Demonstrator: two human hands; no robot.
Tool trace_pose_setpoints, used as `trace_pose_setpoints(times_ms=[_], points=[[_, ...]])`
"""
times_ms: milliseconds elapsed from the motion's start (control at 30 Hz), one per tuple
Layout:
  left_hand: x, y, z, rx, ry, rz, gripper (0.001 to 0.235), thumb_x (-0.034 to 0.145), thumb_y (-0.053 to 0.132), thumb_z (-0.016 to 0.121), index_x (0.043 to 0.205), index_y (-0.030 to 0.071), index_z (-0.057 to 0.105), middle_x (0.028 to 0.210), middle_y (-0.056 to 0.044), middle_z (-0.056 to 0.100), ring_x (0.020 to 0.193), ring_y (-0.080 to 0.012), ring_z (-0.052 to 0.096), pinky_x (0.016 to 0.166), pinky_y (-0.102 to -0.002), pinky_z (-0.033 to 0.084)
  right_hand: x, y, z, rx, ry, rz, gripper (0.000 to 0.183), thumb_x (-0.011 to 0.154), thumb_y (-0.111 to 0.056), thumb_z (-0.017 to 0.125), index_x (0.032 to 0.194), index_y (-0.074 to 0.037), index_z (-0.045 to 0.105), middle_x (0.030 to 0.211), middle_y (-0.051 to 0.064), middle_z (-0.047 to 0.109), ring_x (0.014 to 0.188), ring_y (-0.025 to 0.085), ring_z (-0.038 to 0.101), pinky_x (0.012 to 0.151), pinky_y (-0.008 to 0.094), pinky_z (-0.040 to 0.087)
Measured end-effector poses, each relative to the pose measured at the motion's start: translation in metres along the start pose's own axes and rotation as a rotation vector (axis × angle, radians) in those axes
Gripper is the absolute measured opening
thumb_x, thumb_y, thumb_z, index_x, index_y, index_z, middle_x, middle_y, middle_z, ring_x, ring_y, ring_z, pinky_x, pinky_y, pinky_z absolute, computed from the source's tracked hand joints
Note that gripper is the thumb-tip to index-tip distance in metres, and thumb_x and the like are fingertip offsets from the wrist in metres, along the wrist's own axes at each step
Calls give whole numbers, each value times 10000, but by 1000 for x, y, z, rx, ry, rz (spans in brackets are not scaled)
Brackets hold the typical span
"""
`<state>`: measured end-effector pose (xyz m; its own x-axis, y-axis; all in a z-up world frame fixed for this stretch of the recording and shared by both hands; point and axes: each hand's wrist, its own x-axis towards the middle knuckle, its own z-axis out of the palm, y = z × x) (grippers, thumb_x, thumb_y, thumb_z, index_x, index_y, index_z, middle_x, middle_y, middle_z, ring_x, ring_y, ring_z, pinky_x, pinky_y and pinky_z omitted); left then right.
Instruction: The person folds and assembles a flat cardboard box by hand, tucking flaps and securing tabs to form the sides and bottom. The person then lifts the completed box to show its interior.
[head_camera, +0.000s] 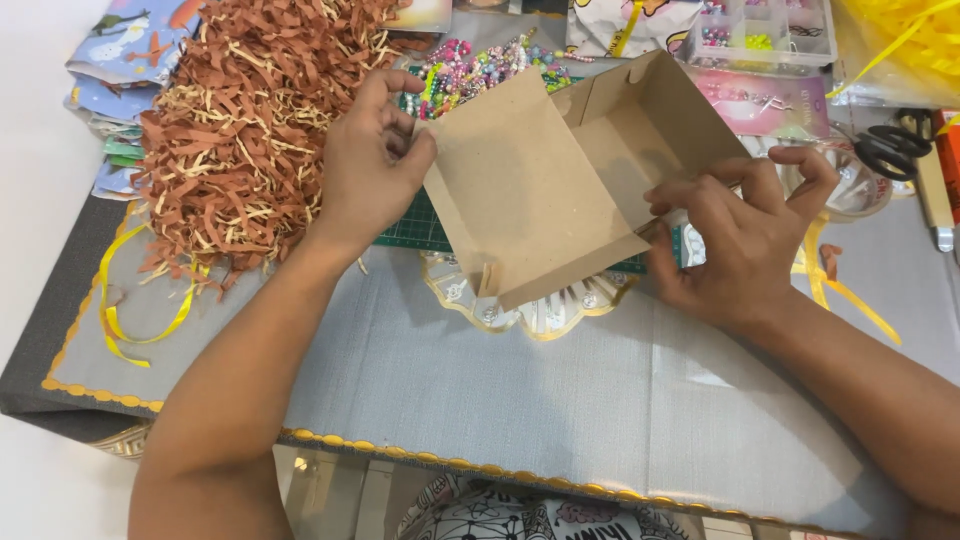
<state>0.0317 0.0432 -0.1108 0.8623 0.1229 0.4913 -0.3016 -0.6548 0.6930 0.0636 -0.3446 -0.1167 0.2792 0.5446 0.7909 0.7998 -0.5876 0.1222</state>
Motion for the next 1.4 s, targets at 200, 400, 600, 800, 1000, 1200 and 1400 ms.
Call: trace_pose_setpoints(times_ms=[200,400,600,800,1000,1200,1400], points=[[0,-15,6,-105,-20,-32,329,1108,47,745,1408,97,620,968,-52,646,654,-93,640,666,-273,504,-5,-7,5,-7,38,-146,383,1066,-478,750,1182,-117,807,1127,21,866,1129,317,725,1193,587,321],[-2,0,3,176,-30,38,570,1093,229,895,1509,120,520,1332,-88,734,733,-162,745,703,-384,559,-9,-8,7,17,84,-260,149,1179,-263,771,1034,-246,803,1096,-96,860,1071,257,725,1214,575,271],[-10,61,-7,37,-107,368,457,1198,429,693,924,68,751,883,-48,711,804,-186,634,751,-368,494,-6,-7,6,29,140,-149,202,1158,-206,838,965,-183,782,1031,-46,863,1051,279,704,1231,566,288],[-32,106,-13,84,-93,487,686,1066,764,437,1031,181,797,1079,14,748,1185,-238,625,1169,-517,232,-8,-4,5,92,135,15,89,1112,-148,807,1029,-116,802,1048,20,844,1085,331,625,1232,558,299],[-30,108,-10,125,-5,675,291,1116,490,752,1031,216,808,1090,60,725,1153,-267,640,1178,-520,238,-7,-9,3,77,105,0,120,1112,-215,814,1020,-143,786,1063,1,847,1111,322,649,1206,564,305],[-37,93,14,63,-59,656,110,1070,232,804,986,164,784,1034,28,733,1121,-258,620,1138,-499,284,-4,-12,7,74,92,-11,57,1071,-96,843,1064,-136,803,1091,9,844,1079,314,649,1194,550,304],[-46,92,28,41,-78,626,120,1136,218,739,1044,158,787,1054,39,741,1126,-262,644,1095,-484,311,2,-27,-4,18,73,-115,309,1112,-557,889,1089,-253,842,1112,-75,843,1097,248,665,1198,547,291]])
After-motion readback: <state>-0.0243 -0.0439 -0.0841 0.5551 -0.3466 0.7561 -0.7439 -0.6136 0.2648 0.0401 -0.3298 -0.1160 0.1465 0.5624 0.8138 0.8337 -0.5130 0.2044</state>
